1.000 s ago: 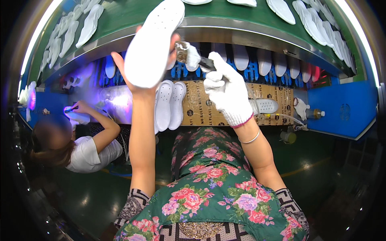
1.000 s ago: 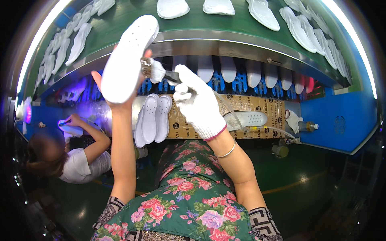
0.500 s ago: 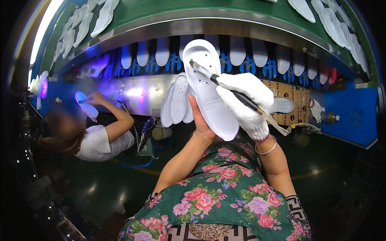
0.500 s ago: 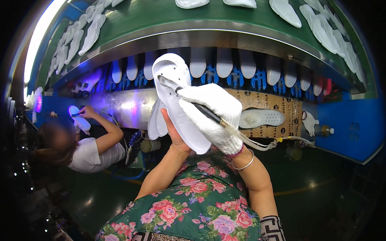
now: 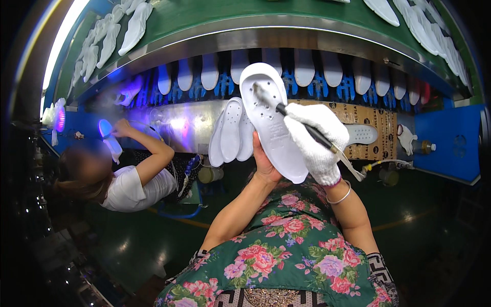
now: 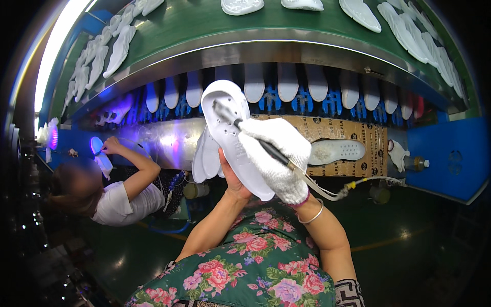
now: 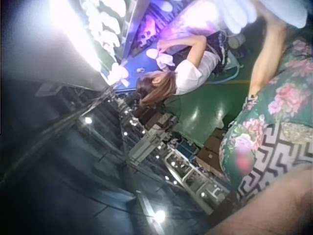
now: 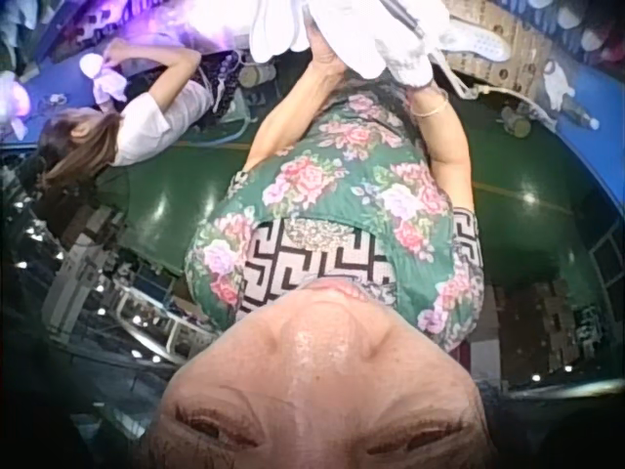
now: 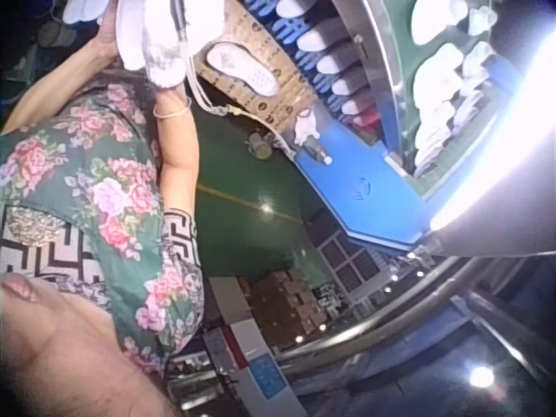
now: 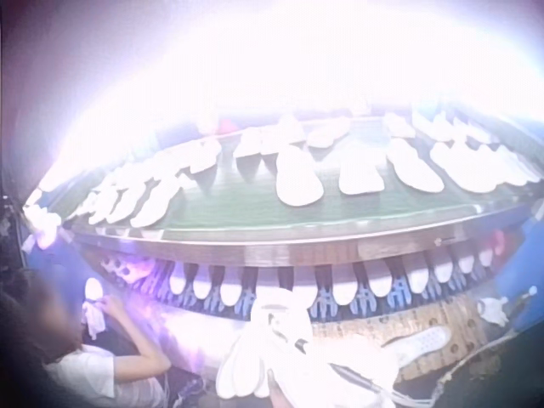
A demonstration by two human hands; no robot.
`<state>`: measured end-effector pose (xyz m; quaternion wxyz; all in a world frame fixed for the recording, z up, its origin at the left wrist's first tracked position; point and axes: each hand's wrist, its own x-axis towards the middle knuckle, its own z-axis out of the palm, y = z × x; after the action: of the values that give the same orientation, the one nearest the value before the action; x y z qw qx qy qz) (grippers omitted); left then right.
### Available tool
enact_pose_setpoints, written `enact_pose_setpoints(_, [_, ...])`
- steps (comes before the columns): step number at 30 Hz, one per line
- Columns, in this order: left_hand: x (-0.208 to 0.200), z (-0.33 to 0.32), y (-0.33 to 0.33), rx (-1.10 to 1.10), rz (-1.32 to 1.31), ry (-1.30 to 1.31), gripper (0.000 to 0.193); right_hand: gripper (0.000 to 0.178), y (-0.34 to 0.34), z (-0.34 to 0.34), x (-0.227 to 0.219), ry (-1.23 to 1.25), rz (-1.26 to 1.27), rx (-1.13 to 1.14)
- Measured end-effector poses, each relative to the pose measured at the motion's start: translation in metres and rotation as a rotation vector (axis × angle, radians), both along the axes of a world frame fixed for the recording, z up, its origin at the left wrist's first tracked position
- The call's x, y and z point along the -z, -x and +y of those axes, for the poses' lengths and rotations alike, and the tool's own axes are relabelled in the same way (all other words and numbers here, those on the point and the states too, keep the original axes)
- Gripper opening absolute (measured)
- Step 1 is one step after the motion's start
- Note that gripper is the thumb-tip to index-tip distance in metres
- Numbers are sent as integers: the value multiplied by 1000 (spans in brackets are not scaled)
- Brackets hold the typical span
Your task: The person applies a liquid coating to the bottom of white shoe soles using a brush and then places them onto a conveyor belt.
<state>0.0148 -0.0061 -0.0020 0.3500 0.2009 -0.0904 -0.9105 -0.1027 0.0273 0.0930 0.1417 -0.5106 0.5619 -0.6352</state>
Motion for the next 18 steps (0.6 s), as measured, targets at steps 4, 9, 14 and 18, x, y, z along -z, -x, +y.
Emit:
enact_pose_setpoints(4, [-2, -14, 6, 79, 119, 95, 91, 23, -10, 5, 3, -43, 281, 6])
enact_pose_setpoints(9, [-1, -28, 10, -34, 55, 146, 94, 22, -3, -3, 14, -31, -190, -12])
enact_pose_setpoints(14, [-1, -38, 14, 57, 309, 115, 96, 20, -12, -1, 14, 17, 132, -25])
enact_pose_setpoints(18, [4, -46, 14, -56, 441, 103, 100, 18, -5, -4, 15, -16, -48, -118])
